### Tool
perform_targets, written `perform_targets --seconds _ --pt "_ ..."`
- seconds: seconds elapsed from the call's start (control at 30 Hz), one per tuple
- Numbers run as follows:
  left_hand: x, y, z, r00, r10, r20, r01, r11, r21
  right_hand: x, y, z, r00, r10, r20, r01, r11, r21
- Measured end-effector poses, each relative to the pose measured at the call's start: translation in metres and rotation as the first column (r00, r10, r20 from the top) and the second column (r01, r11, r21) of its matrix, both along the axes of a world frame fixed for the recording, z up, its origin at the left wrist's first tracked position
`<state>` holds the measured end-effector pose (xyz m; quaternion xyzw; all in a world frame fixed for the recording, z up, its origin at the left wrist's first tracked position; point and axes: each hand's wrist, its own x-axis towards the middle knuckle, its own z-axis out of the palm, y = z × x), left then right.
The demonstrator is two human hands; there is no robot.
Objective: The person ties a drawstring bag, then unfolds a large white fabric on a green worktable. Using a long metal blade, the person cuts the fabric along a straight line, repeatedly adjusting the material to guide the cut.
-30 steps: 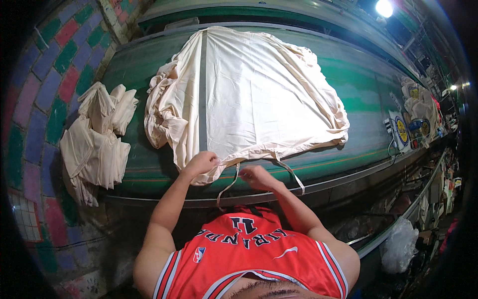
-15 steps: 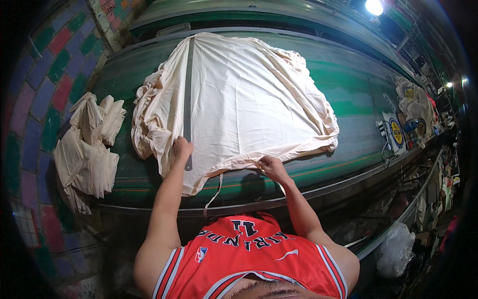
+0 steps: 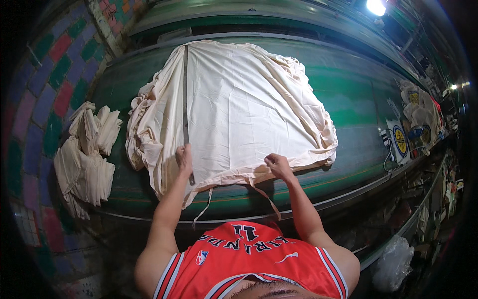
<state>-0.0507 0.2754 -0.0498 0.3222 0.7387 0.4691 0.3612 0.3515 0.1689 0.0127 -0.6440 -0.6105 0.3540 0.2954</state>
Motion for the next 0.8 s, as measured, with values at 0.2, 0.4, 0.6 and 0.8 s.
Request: perform_targets --seconds 0.2,0.4,0.6,0.8 --pt "0.083 -0.063 0.036 0.900 -0.045 0.434 0.112 0.985 -0.132 0.092 0.113 -0.007 0.962 -0.227 0.151 0.196 0.961 0.192" --pt "0.118 -0.114 0.064 0.970 -0.203 0.134 0.211 0.976 -0.046 0.178 0.232 -0.015 0.852 -0.428 0.301 0.303 0.872 0.384" --pt "0.154 -0.135 0.068 0.974 -0.224 0.005 0.224 0.975 0.003 0.236 0.323 -0.021 0.836 -0.433 0.337 0.243 0.843 0.481" --pt "0.219 -0.082 0.067 0.949 -0.316 -0.001 0.316 0.949 0.006 0.302 0.389 -0.032 0.753 -0.550 0.362 0.264 0.756 0.600"
